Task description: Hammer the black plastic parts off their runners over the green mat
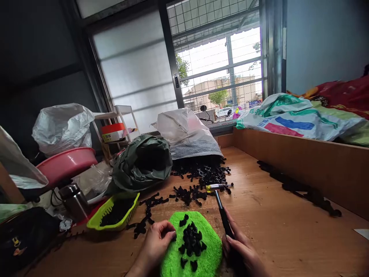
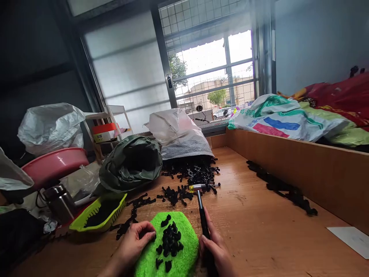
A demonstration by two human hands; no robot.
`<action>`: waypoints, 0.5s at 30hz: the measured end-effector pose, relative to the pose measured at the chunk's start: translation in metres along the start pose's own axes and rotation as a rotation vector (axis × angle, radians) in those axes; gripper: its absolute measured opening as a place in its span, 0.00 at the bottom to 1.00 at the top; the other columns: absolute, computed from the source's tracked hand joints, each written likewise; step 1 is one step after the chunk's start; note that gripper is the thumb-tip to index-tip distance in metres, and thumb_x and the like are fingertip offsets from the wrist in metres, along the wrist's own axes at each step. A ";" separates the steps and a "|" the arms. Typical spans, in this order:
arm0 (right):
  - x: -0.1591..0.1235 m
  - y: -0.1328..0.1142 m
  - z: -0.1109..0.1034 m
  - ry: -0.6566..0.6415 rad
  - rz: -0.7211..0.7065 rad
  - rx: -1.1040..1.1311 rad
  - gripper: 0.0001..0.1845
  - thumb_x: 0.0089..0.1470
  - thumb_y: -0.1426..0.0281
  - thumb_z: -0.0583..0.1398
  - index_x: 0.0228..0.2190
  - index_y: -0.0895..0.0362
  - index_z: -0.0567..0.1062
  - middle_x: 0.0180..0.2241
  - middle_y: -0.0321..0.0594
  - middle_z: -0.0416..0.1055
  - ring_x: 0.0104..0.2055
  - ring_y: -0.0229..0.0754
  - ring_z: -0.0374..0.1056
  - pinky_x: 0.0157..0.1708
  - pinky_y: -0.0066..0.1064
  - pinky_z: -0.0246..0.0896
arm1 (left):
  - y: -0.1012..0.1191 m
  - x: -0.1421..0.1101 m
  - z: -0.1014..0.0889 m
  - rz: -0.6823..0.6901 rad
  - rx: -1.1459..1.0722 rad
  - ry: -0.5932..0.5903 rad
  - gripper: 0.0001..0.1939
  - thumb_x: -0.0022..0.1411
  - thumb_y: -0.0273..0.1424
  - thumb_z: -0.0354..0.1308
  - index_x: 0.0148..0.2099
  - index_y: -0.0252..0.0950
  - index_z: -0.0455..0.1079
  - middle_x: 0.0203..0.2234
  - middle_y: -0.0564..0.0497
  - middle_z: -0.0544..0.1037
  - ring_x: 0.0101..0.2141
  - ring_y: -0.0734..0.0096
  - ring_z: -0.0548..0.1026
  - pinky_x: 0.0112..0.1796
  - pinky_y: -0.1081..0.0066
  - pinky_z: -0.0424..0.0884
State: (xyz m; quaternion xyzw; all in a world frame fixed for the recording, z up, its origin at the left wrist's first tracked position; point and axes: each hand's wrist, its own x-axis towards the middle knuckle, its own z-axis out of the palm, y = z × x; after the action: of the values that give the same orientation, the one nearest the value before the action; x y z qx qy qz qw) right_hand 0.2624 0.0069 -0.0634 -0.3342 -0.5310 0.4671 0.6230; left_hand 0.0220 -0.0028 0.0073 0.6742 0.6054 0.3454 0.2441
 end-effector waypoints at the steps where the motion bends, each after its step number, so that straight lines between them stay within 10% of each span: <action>1: 0.000 0.001 0.000 -0.005 0.002 0.026 0.24 0.49 0.60 0.56 0.50 0.45 0.67 0.56 0.33 0.56 0.59 0.48 0.42 0.56 0.43 0.30 | 0.000 0.002 -0.001 -0.006 -0.003 -0.016 0.08 0.49 0.30 0.53 0.25 0.32 0.70 0.18 0.53 0.72 0.24 0.69 0.69 0.26 0.73 0.61; 15: 0.000 0.005 0.000 -0.061 -0.013 0.084 0.25 0.52 0.63 0.56 0.53 0.45 0.63 0.57 0.30 0.53 0.60 0.45 0.37 0.57 0.40 0.26 | 0.007 -0.014 0.000 0.184 0.108 0.172 0.09 0.55 0.33 0.50 0.28 0.36 0.69 0.27 0.49 0.71 0.31 0.65 0.70 0.34 0.68 0.65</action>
State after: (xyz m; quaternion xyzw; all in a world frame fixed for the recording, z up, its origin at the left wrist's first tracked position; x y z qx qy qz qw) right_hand 0.2618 0.0081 -0.0679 -0.2899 -0.5320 0.4950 0.6229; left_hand 0.0257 -0.0178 0.0099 0.7070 0.5774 0.3899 0.1217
